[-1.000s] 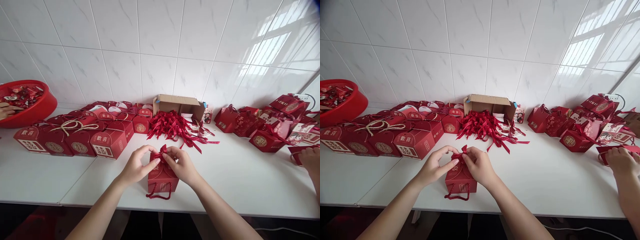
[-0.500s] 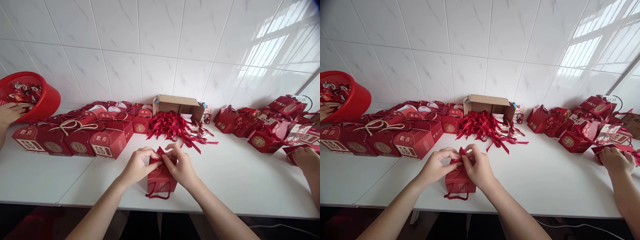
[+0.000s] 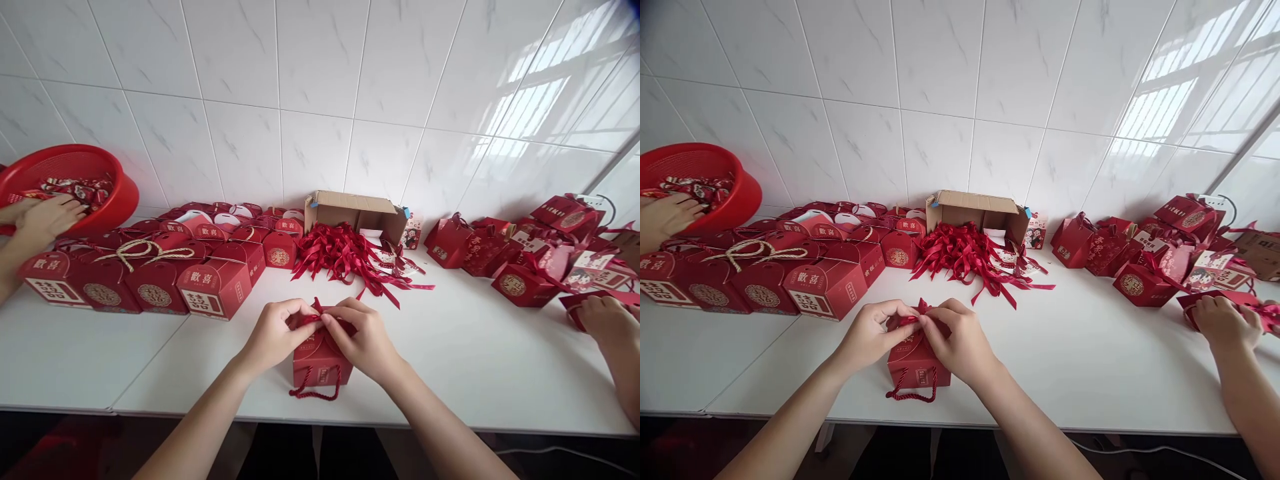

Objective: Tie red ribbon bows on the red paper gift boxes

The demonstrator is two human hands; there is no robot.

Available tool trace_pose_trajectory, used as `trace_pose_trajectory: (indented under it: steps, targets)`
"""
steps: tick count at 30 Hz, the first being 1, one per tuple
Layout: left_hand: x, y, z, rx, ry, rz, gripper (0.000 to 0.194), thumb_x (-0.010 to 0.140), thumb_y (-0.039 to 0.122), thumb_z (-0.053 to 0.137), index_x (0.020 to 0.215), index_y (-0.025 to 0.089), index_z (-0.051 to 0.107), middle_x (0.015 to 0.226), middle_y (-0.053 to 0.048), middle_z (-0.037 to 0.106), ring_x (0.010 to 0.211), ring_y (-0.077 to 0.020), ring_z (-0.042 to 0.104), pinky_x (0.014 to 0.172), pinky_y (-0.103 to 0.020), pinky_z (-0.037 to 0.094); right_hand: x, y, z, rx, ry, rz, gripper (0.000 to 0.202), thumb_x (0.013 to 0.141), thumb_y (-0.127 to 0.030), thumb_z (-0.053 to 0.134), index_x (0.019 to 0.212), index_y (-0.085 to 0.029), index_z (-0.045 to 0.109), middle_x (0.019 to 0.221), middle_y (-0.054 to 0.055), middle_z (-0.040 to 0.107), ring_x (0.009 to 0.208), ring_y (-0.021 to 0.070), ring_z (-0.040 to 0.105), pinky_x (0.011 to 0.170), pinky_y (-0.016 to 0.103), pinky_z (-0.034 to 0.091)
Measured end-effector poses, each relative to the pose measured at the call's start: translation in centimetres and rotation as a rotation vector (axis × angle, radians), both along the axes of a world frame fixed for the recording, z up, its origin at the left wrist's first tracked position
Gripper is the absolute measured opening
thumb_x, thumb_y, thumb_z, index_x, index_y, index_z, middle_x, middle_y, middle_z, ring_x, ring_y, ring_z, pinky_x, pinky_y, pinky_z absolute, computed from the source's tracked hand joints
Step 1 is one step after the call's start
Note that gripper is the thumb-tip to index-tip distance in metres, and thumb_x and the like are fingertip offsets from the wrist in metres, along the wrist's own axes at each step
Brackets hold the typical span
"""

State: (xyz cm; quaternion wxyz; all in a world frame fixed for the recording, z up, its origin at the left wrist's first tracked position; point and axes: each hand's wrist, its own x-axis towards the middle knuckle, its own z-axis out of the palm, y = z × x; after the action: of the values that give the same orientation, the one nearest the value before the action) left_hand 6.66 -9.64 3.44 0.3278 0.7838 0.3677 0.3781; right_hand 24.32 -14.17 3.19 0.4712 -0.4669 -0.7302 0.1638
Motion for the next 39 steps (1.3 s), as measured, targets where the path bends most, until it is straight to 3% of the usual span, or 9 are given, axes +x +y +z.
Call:
trace_pose_trajectory:
  steps: [4,9,12,15,19,23,28,33,39]
  targets:
    - [0.1,-0.1,0.0,0.014,0.024,0.007,0.012,0.080,0.028,0.062,0.077,0.017,0.066,0.078,-0.003,0.071,0.075,-0.0185,0.063,0.067,-0.028,0.049,0.1,-0.1,0.1,-0.060,0.022,0.018,0.017,0.081,-0.028,0.066,0.095,-0.019,0.072,0.088,0.007,0.064,0.076,0.0176,0.062,0.069,0.029,0.051]
    - [0.2,-0.1,0.2,-0.013,0.043,0.014,0.015,0.083,0.030,0.058,0.078,0.018,0.064,0.076,-0.002,0.068,0.071,-0.0170,0.062,0.063,-0.027,0.047,-0.1,0.1,-0.2,-0.099,0.043,-0.059,0.011,0.083,-0.021,0.062,0.082,-0.019,0.072,0.086,0.008,0.059,0.075,0.0180,0.058,0.071,0.033,0.051]
    - [0.2,0.0,0.3,-0.017,0.025,-0.009,0.015,0.085,0.031,0.057,0.080,0.018,0.061,0.079,-0.003,0.068,0.074,-0.0173,0.061,0.065,-0.027,0.047,-0.2,0.1,-0.2,-0.143,0.059,-0.101,0.013,0.083,-0.022,0.060,0.078,-0.018,0.070,0.104,0.011,0.058,0.099,0.0244,0.055,0.089,0.041,0.045]
    - [0.2,0.0,0.3,-0.001,0.021,-0.017,0.014,0.086,0.031,0.055,0.081,0.018,0.059,0.078,-0.001,0.065,0.074,-0.0164,0.059,0.065,-0.026,0.046,-0.1,0.3,-0.2,-0.298,0.166,-0.006,0.018,0.086,-0.027,0.056,0.076,-0.018,0.067,0.120,0.013,0.054,0.123,0.0274,0.044,0.100,0.043,0.037]
    - [0.1,0.1,0.2,-0.014,-0.006,-0.044,0.010,0.087,0.027,0.054,0.081,0.019,0.057,0.079,0.000,0.062,0.075,-0.0153,0.058,0.069,-0.026,0.046,0.0,0.5,0.0,-0.406,0.239,0.128,0.030,0.090,-0.033,0.051,0.064,-0.018,0.059,0.112,0.012,0.060,0.132,0.0248,0.037,0.100,0.039,0.036]
    - [0.3,0.9,0.0,-0.090,-0.035,-0.110,0.010,0.087,0.026,0.054,0.081,0.019,0.055,0.081,-0.001,0.061,0.078,-0.0155,0.057,0.072,-0.027,0.046,-0.1,0.3,0.0,-0.388,0.170,0.122,0.032,0.089,-0.033,0.050,0.062,-0.018,0.058,0.125,0.011,0.057,0.132,0.0257,0.038,0.102,0.042,0.033]
    - [-0.1,0.8,0.5,-0.109,-0.079,-0.161,0.017,0.086,0.027,0.058,0.098,0.021,0.048,0.084,0.001,0.053,0.074,-0.0131,0.054,0.072,-0.028,0.048,-0.7,0.0,-0.1,-0.363,0.250,0.020,0.022,0.086,-0.033,0.056,0.075,-0.020,0.070,0.128,0.009,0.057,0.124,0.0268,0.048,0.103,0.043,0.034]
    - [-0.9,-1.3,0.7,0.145,0.095,-0.098,0.005,0.084,0.023,0.059,0.085,0.020,0.055,0.089,-0.002,0.058,0.091,-0.0176,0.056,0.084,-0.031,0.046,-1.1,-0.5,-0.3,-0.349,0.230,-0.057,0.020,0.084,-0.034,0.058,0.079,-0.024,0.074,0.122,0.007,0.062,0.119,0.0278,0.051,0.103,0.046,0.033]
    - [-0.3,-1.3,-0.3,0.122,0.054,0.017,0.006,0.081,0.023,0.061,0.085,0.019,0.064,0.093,-0.005,0.064,0.092,-0.0192,0.061,0.083,-0.032,0.049,-0.7,-0.9,-0.5,-0.379,0.234,-0.073,0.021,0.083,-0.039,0.060,0.081,-0.025,0.076,0.120,0.008,0.059,0.115,0.0286,0.052,0.098,0.046,0.039]
